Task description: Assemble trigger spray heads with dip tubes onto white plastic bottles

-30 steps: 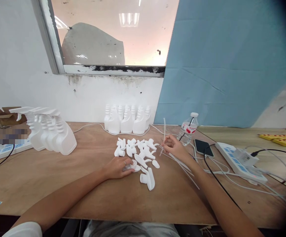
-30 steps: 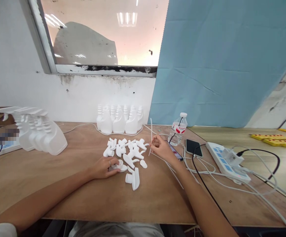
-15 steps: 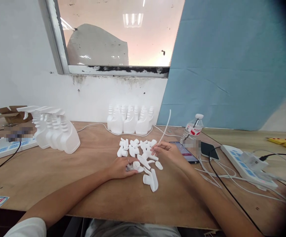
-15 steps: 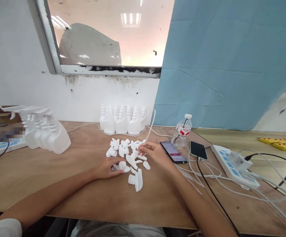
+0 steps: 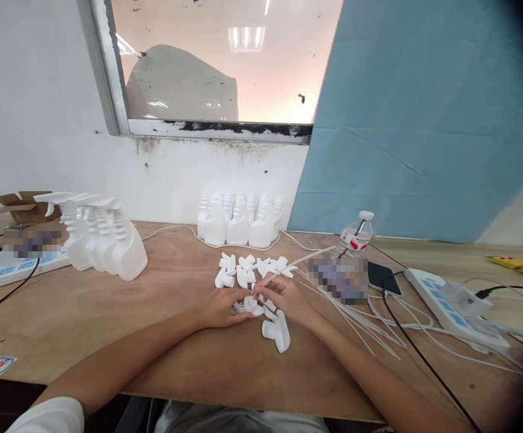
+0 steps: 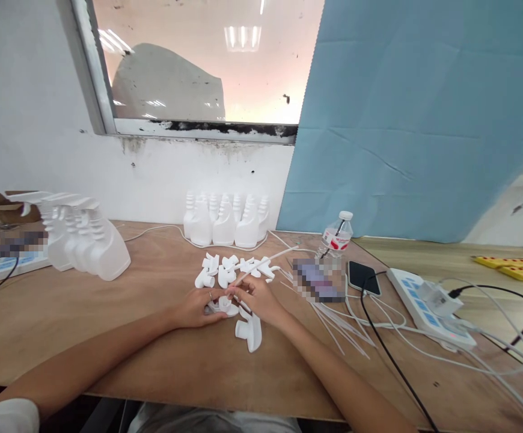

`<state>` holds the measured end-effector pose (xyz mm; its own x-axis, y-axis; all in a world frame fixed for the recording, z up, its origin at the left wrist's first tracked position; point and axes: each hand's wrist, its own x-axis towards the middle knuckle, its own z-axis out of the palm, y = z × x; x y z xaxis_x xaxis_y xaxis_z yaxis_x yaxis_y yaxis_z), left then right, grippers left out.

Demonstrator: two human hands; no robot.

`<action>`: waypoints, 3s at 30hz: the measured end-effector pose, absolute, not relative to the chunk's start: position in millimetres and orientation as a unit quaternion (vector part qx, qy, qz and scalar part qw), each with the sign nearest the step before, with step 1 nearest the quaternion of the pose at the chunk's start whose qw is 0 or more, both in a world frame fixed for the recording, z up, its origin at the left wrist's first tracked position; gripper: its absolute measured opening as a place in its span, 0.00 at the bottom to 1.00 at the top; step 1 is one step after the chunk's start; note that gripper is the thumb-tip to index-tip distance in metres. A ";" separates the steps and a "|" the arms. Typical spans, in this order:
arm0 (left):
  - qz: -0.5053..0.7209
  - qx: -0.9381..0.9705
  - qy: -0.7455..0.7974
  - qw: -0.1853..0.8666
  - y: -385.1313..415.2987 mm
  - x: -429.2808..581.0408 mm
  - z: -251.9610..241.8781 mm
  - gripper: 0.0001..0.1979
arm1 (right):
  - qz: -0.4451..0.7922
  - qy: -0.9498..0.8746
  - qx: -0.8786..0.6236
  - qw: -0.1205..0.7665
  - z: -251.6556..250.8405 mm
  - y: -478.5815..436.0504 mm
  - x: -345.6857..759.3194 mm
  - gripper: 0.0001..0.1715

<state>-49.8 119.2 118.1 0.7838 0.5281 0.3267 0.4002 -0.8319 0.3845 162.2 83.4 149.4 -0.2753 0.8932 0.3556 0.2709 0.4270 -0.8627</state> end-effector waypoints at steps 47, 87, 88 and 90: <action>0.283 0.805 0.198 0.483 133.9 -31.6 157.7 0.20 | -0.194 -0.883 -0.268 0.333 150.4 83.4 178.8 0.33; 0.259 0.838 0.474 -0.076 191.7 -69.4 276.2 0.18 | 0.093 -0.502 -0.136 0.849 313.8 83.5 171.5 0.11; 0.255 0.841 0.471 -0.079 190.3 -68.7 276.9 0.18 | 0.095 -0.505 -0.137 0.847 313.0 84.2 171.9 0.12; 0.251 0.849 0.457 -0.083 185.3 -66.9 278.9 0.17 | 0.104 -0.517 -0.138 0.838 310.8 86.5 172.9 0.13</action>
